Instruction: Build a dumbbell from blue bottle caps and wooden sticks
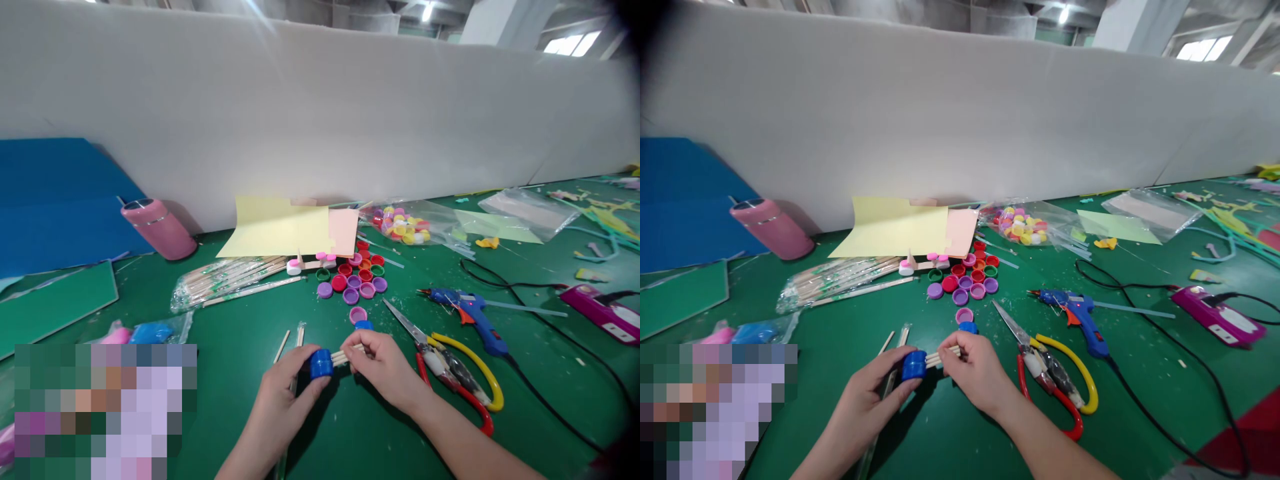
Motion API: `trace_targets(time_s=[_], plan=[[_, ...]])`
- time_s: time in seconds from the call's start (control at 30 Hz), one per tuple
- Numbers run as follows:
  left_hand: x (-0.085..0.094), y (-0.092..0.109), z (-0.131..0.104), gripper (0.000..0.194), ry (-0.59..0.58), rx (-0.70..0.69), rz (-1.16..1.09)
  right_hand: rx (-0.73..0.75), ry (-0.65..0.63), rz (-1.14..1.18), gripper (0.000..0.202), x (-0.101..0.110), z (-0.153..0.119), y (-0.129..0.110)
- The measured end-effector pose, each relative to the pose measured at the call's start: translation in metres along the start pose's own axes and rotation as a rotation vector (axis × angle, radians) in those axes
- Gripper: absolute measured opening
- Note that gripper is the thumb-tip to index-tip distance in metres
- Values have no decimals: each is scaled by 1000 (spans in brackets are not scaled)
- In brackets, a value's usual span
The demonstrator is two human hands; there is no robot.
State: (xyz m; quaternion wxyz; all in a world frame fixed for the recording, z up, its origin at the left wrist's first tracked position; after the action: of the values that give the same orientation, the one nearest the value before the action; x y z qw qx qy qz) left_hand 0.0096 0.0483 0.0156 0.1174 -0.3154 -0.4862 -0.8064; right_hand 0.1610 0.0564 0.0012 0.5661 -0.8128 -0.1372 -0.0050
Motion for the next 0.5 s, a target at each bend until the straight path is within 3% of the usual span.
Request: trace_targets(time_s=[0.5], plan=[[0,0,-1,24,9,-5,3,-10,-4,9,19,1,-1,-1]])
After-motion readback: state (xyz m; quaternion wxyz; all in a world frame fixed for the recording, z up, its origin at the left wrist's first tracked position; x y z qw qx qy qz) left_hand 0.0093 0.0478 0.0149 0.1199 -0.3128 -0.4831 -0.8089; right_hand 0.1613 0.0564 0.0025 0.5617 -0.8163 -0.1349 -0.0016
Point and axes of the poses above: each hand's wrist, its own z-axis towards the middle knuckle, its own x-axis out of the back of the hand, y = z × x, the point moved 6 cm from there along z, towards the middle knuckle, and after that the axes turned 14 degrees about -x, right-handed, at the moved point
